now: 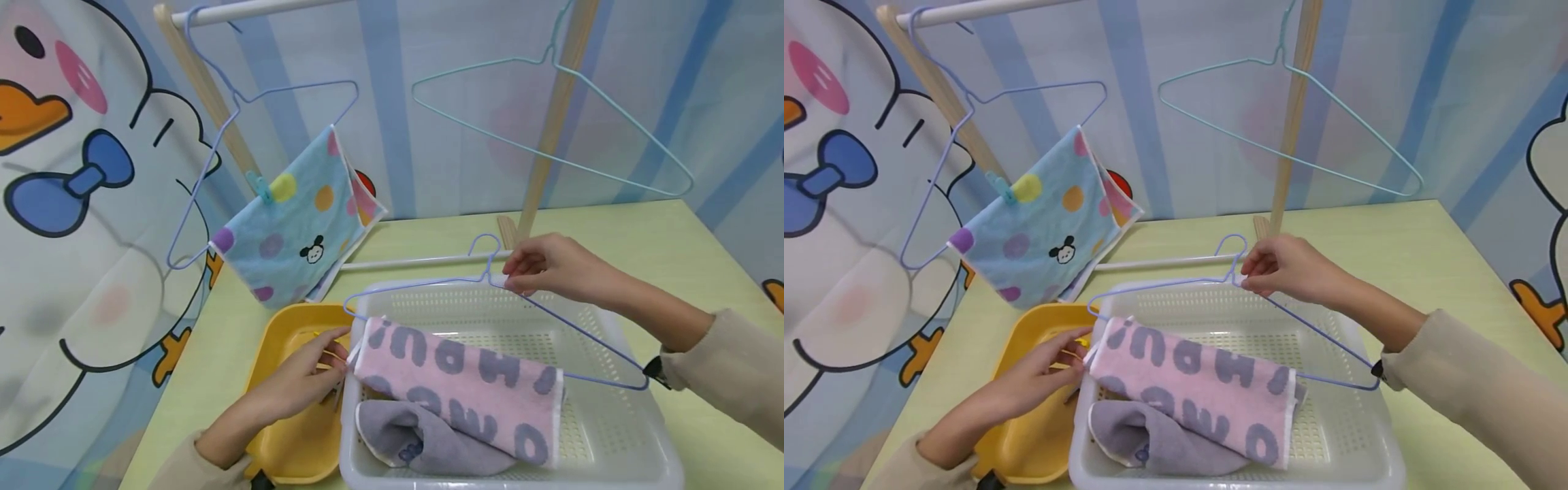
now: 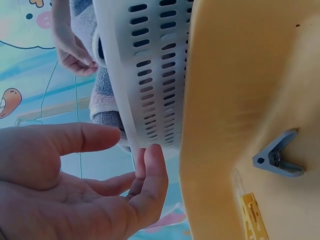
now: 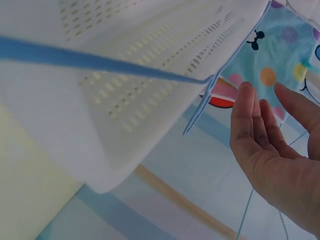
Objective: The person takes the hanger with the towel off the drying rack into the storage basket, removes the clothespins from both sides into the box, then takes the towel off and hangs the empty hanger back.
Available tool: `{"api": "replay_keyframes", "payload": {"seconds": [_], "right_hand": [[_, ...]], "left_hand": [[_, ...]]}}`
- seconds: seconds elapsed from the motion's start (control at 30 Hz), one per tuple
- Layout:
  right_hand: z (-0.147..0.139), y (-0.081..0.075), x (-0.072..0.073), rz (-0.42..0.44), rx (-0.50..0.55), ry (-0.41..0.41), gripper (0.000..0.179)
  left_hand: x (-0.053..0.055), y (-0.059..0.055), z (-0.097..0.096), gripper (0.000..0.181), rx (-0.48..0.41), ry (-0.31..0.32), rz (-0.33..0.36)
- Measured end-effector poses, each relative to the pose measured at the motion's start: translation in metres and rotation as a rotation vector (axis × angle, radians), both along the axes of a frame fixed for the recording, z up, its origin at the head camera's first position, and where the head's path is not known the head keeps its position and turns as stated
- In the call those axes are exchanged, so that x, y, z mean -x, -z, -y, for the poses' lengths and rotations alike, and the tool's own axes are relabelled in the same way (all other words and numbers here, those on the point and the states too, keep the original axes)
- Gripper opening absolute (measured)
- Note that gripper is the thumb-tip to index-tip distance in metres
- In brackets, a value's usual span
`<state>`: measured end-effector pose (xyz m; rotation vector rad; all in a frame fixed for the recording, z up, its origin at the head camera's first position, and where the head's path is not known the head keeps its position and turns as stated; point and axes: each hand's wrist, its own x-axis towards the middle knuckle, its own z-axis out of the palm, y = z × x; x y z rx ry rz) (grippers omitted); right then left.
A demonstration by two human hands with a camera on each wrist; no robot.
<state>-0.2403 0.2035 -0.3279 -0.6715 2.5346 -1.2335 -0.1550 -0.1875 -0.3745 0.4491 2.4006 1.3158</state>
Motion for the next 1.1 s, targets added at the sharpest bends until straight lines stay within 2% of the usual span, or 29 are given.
{"api": "replay_keyframes", "payload": {"seconds": [0.23, 0.47, 0.7, 0.9, 1.1], "right_hand": [[-0.024, 0.005, -0.003, 0.026, -0.015, 0.058, 0.022], [-0.047, 0.008, -0.009, 0.048, -0.010, 0.107, 0.022], [-0.065, 0.016, -0.013, 0.054, -0.033, 0.143, 0.024], [-0.071, 0.023, -0.019, 0.109, -0.031, 0.105, 0.024], [-0.071, 0.029, -0.024, 0.131, -0.022, 0.041, 0.024]], "left_hand": [[-0.001, -0.006, 0.002, 0.056, 0.011, -0.026, 0.009], [0.000, -0.010, 0.002, 0.045, -0.023, -0.033, -0.080], [0.005, -0.017, -0.002, 0.037, -0.008, -0.037, -0.176], [0.012, -0.027, -0.012, 0.034, 0.059, 0.027, -0.268], [0.020, -0.041, -0.028, 0.032, 0.122, 0.140, -0.344]]}}
